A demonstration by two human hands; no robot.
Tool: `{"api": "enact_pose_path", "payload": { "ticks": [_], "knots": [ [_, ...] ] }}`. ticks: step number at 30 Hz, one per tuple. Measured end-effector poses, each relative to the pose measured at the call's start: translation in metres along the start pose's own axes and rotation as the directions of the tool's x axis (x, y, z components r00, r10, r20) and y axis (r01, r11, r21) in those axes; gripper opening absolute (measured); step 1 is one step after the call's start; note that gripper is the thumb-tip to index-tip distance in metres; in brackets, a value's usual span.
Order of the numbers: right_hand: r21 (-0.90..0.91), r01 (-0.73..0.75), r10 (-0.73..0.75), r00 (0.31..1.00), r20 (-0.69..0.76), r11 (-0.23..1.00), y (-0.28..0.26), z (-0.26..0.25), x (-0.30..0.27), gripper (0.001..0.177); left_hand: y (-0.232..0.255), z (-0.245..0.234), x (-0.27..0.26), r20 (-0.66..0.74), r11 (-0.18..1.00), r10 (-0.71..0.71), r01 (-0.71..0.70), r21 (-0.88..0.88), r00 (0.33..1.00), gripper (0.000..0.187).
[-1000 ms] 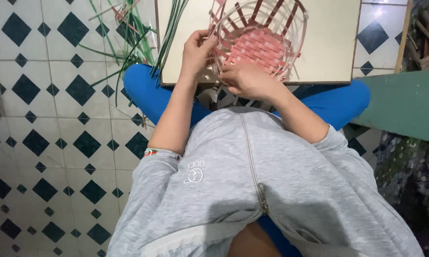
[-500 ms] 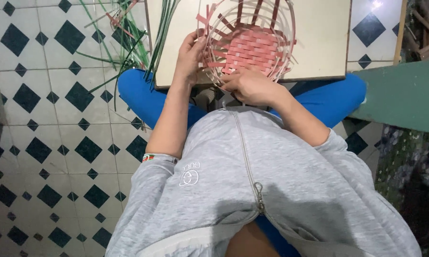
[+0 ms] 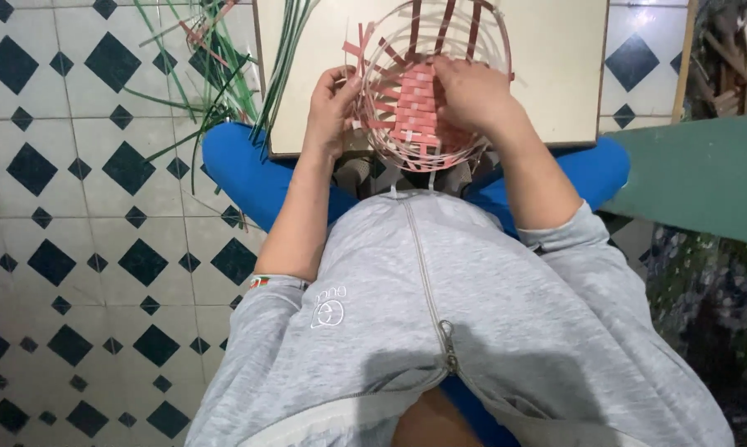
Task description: Weaving a basket using thin pink and brown strips on a small wooden board.
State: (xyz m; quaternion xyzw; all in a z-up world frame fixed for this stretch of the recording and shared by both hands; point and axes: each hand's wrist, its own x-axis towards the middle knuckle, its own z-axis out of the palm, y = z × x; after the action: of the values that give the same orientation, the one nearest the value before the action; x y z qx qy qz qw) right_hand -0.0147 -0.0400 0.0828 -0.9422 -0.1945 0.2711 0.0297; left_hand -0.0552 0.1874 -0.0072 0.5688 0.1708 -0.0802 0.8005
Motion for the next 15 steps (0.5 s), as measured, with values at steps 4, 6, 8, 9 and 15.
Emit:
{"api": "enact_pose_path", "payload": {
  "ticks": [4, 6, 8, 9, 15],
  "knots": [
    [-0.146, 0.1, -0.098, 0.995, 0.021, 0.984, 0.01, 0.032, 0.015, 0.069, -0.01, -0.008, 0.002, 0.046, 0.999, 0.028, -0.026, -0.043, 0.999, 0.033],
    [-0.191, 0.114, -0.115, 0.993, 0.007, 0.975, 0.012, 0.037, 0.018, 0.067, -0.002, -0.005, 0.005, 0.071, 0.999, 0.026, -0.023, -0.044, 0.997, 0.031],
    [-0.194, 0.088, -0.078, 0.995, 0.06, 0.977, 0.011, 0.036, 0.017, 0.076, 0.014, 0.002, 0.003, -0.02, 0.999, -0.013, 0.012, -0.049, 1.0, 0.022],
    [-0.194, 0.085, -0.075, 0.995, 0.058, 0.977, 0.011, 0.04, 0.018, 0.076, 0.017, 0.005, 0.006, -0.017, 0.999, -0.012, 0.011, -0.049, 1.0, 0.022],
    [-0.208, 0.066, -0.047, 0.994, 0.097, 0.976, 0.005, 0.046, 0.016, 0.051, 0.016, 0.017, 0.019, 0.081, 0.947, 0.262, -0.272, 0.171, 0.962, 0.02]
  ]
}}
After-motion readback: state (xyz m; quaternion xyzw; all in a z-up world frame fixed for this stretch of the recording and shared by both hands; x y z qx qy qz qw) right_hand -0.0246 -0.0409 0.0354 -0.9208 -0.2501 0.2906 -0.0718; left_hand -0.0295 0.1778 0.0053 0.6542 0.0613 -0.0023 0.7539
